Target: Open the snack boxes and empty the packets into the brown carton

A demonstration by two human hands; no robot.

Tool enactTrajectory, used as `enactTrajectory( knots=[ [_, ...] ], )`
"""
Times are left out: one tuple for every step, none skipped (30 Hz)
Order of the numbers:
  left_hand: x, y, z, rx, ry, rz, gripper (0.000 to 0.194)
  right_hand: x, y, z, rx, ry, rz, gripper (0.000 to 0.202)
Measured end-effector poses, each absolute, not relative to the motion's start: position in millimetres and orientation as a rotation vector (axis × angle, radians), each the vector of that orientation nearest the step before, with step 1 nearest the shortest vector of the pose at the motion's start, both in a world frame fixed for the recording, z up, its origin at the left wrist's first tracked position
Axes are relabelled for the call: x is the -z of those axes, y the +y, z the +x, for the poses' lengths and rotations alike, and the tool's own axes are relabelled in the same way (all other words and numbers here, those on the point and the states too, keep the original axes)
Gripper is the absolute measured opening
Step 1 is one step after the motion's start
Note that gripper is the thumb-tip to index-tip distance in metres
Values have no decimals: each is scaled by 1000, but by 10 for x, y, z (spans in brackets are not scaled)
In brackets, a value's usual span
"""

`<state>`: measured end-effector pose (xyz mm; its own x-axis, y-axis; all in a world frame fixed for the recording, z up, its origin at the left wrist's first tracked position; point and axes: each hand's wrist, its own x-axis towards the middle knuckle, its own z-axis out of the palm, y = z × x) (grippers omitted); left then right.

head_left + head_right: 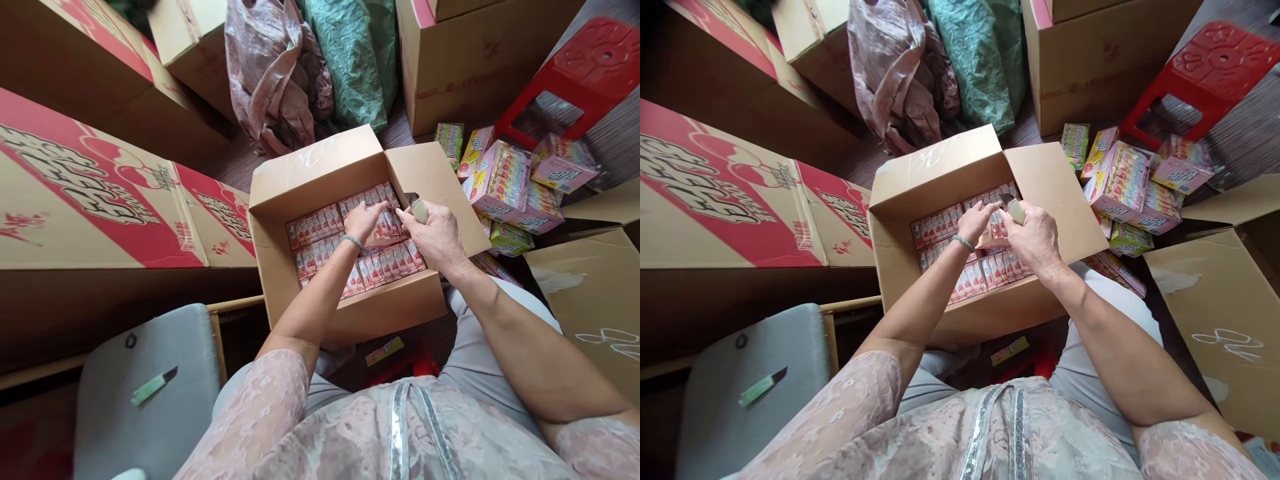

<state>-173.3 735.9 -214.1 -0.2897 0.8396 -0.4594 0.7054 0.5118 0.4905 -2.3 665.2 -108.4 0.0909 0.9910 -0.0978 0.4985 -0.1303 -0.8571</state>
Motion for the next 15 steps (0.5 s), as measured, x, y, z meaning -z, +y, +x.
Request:
enactTrajectory(
  knots=[
    [2136, 7334, -1733, -305, 2058, 1281, 75, 1076, 6655, -48, -957, -1477, -1714, 30],
    [2146, 7310, -1734, -349, 2080, 1286, 78, 1070, 6658, -64, -959, -1474, -1720, 31],
    [2167, 7290, -1727, -365, 2129, 1266, 83, 1067, 6662, -70, -959, -1469, -1730, 32],
    [2197, 7277, -1707, -349, 2179, 1234, 91, 1066, 6667, -67, -958, -1463, -1741, 32],
    [2230, 7274, -1670, -316, 2207, 1209, 99, 1069, 6674, -55, -955, -1458, -1751, 33],
    [2261, 7281, -1615, -286, 2205, 1202, 106, 1074, 6682, -36, -949, -1455, -1758, 33],
    [2288, 7300, -1542, -273, 2179, 1210, 108, 1082, 6692, -12, -940, -1455, -1762, 33],
    [2307, 7331, -1457, -273, 2142, 1226, 104, 1091, 6702, 14, -928, -1456, -1764, 33],
    [2318, 7375, -1363, -284, 2113, 1253, 96, 1100, 6713, 41, -914, -1458, -1766, 34],
    [2323, 7427, -1268, -295, 2100, 1283, 85, 1110, 6724, 66, -901, -1460, -1769, 34],
    [2324, 7486, -1177, -294, 2102, 1307, 73, 1119, 6735, 88, -892, -1459, -1774, 34],
    [2325, 7547, -1096, -282, 2113, 1325, 62, 1128, 6746, 108, -888, -1457, -1778, 33],
    [2328, 7605, -1028, -269, 2128, 1334, 53, 1136, 6756, 125, -886, -1455, -1781, 32],
    [2337, 7654, -977, -263, 2148, 1323, 49, 1143, 6764, 140, -885, -1453, -1779, 31],
    [2352, 7692, -946, -261, 2169, 1285, 47, 1150, 6772, 152, -881, -1452, -1773, 30]
  ],
)
